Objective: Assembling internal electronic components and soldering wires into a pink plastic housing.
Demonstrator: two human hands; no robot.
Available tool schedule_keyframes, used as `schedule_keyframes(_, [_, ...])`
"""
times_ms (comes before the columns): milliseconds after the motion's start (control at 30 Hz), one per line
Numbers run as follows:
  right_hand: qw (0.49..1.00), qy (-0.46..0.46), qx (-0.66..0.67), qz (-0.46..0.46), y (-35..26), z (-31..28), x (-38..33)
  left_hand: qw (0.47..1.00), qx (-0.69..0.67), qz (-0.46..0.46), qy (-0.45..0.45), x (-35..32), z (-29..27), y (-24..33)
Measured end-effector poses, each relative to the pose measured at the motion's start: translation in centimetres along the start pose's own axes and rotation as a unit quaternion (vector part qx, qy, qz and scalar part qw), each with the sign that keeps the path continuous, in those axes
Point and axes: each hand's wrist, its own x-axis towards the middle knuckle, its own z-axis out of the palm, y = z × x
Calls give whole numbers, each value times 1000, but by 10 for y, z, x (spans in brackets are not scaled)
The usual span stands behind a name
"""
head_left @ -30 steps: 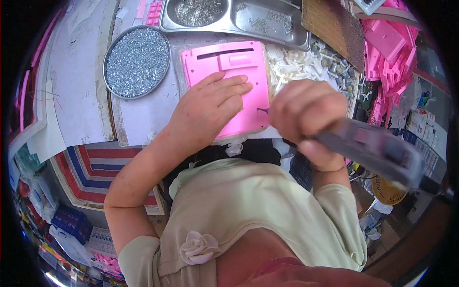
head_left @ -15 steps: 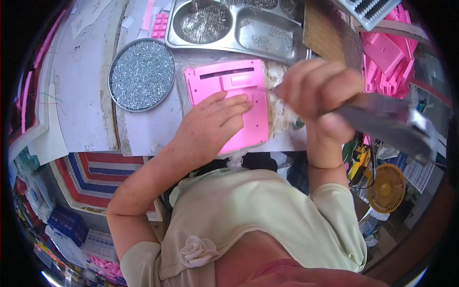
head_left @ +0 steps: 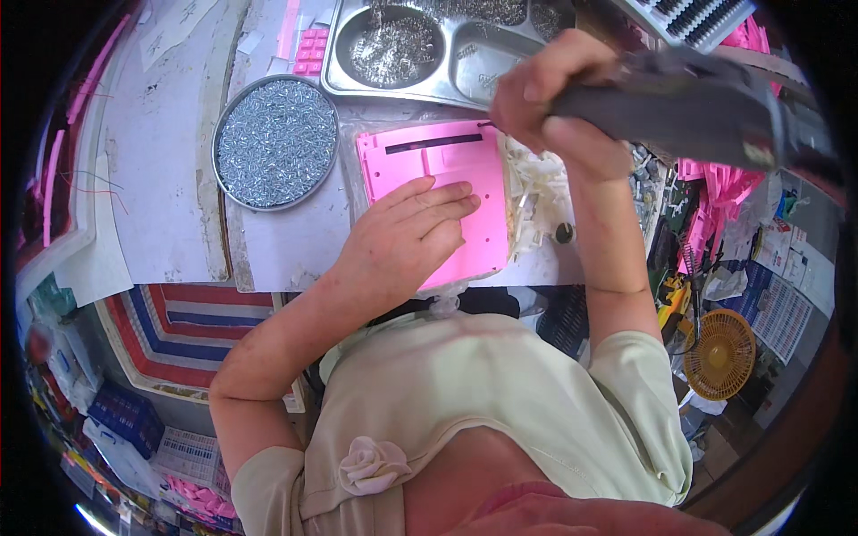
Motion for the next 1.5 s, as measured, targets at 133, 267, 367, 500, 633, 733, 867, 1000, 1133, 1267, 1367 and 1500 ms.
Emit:
schedule_keyframes(133, [998, -14, -7, -64, -51, 18, 4, 993, -90, 1, 74, -1, 2, -3])
schedule_keyframes(267, [992, -50, 110, -43, -55, 59, 1, 983, -61, -51, 164, -11, -8, 6])
schedule_keyframes(367, [994, 5, 105, -37, -45, 82, -2, 979, -41, -57, 191, -20, -15, 6])
schedule_keyframes(500, [994, 24, 106, -31, -41, 91, 4, 977, -35, -52, 205, -27, -23, 5])
schedule_keyframes(633, [995, 9, 102, -8, -35, 96, 15, 978, 5, -40, 206, -32, -34, 1])
schedule_keyframes(733, [996, 13, 89, -17, -30, 96, 21, 978, -17, -54, 200, -35, -41, -4])
schedule_keyframes(867, [996, 21, 86, -18, -27, 101, 27, 975, -7, -69, 211, -40, -46, -8])
schedule_keyframes(1000, [996, 25, 83, 3, -24, 104, 31, 977, 17, -57, 206, -41, -49, -15])
schedule_keyframes(1133, [998, 22, 51, -21, -13, 97, 36, 976, 74, -104, 176, -32, -65, -16])
schedule_keyframes(1267, [998, 58, 0, -38, 14, 81, 44, 917, 258, -223, 209, -41, -94, -54])
schedule_keyframes(1367, [999, 43, 18, -19, 28, 76, 44, 911, 274, -260, 167, -53, -83, -64])
schedule_keyframes(1500, [998, 43, 47, -3, 39, 78, 42, 913, 251, -256, 197, -53, -78, -66])
